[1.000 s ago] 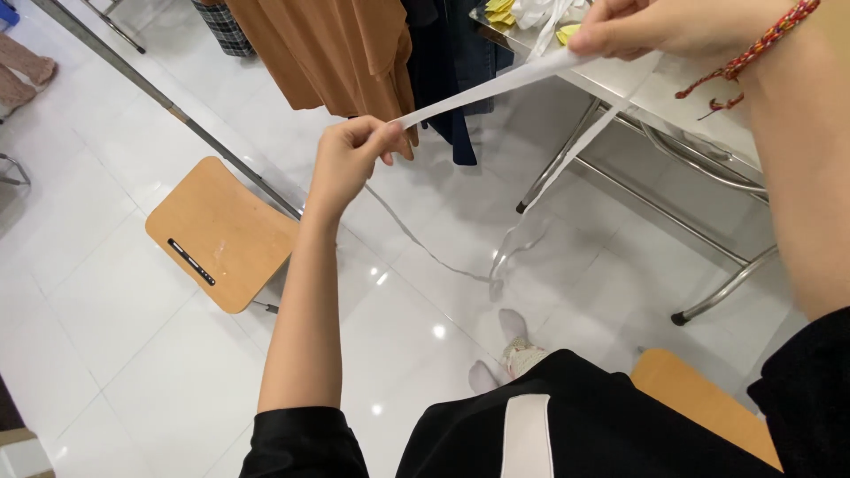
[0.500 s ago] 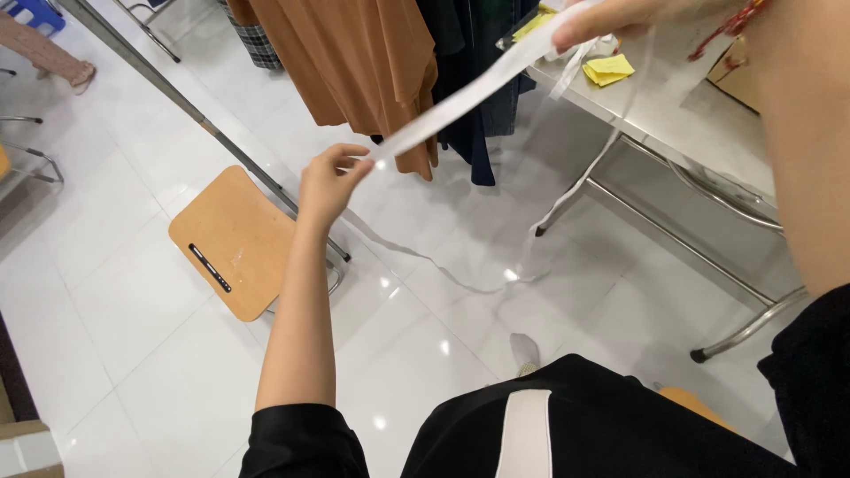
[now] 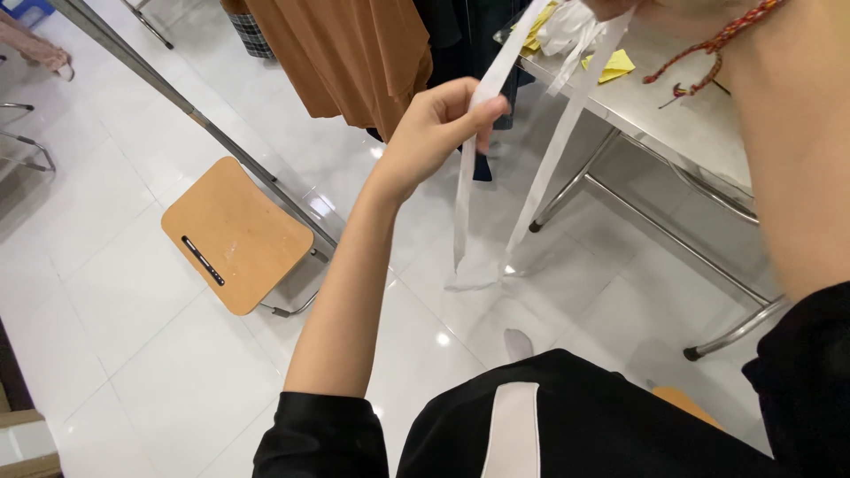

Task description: The person unpacks a brown t-shirt from a plastic bag, folds it, and hangs it on a clothing rack. They then pack a checkered garment into a cardboard box, close the box, and tie it with a white ribbon. The person also handles a plastic bag and a white ribbon separately.

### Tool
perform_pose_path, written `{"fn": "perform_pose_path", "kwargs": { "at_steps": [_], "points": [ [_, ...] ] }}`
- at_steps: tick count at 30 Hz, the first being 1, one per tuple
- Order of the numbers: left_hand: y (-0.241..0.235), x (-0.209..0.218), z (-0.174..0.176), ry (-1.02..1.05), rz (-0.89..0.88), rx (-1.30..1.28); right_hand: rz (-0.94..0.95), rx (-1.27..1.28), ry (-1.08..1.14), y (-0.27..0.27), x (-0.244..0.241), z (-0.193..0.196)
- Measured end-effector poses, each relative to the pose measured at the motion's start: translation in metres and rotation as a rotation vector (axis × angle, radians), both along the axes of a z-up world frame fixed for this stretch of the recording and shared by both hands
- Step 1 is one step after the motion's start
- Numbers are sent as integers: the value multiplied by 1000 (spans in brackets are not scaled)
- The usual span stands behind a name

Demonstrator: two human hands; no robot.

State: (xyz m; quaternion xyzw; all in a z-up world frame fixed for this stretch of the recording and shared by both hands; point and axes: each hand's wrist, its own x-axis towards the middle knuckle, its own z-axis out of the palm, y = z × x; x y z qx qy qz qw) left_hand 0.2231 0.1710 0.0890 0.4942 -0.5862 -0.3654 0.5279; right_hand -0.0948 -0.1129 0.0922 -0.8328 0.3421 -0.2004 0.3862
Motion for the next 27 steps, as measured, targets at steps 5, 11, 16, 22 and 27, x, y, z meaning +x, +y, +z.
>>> {"fn": "perform_pose_path", "kwargs": {
  "at_steps": [5,11,16,22,27],
  "points": [
    [16,27,1,14,-114,270,-5,-57,-46,28,54,3],
    [0,-1,45,87,-30,231,196,68,5,76,102,-2],
    [-26,-8,53,433,106,148,208,158,-421,121,132,-18],
    [-34,-4,46,594,171,127,271,287,-286,166,150,-4],
    [-32,16,14,337,388,198,328,245,-398,170,144,24]
  ]
}}
